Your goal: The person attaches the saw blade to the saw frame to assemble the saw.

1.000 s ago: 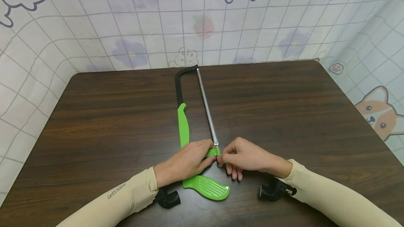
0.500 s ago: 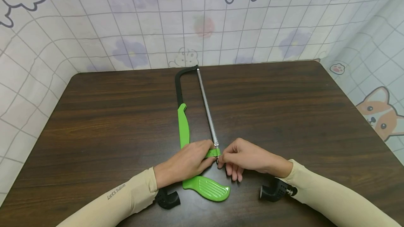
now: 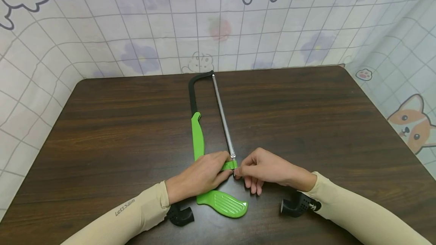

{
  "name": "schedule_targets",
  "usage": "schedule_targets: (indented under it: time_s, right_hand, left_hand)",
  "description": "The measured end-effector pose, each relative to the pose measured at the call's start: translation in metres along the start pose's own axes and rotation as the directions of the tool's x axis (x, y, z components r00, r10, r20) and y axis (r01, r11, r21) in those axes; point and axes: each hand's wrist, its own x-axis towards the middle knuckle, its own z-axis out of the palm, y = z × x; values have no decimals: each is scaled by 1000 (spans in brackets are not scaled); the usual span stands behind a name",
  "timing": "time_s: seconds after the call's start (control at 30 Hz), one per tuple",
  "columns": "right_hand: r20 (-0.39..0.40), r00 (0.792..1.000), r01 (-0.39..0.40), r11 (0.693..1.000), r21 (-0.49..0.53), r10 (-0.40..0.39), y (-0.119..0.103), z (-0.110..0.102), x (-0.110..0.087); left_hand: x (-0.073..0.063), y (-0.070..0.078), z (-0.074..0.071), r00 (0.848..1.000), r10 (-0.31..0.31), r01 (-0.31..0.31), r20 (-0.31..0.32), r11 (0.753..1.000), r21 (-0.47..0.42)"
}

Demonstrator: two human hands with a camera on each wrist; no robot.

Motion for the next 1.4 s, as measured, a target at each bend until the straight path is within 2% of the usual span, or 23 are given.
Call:
schedule_targets:
  time_s: [0.5, 1.13, 1.4]
  right_hand:
    - [72, 997, 1, 992, 127, -11, 4, -1, 2]
    - [86, 996, -2, 991, 137, -10, 5, -4, 1]
    - [92, 996, 1, 991, 134, -13, 5, -3, 1]
  left_hand:
    - [-1, 0, 0, 1000, -11, 11, 11, 1000, -14]
    - [0, 0, -1, 1000, -2, 2, 6, 1000, -2]
    - [0, 0, -1, 1000, -16, 16, 15, 1000, -3]
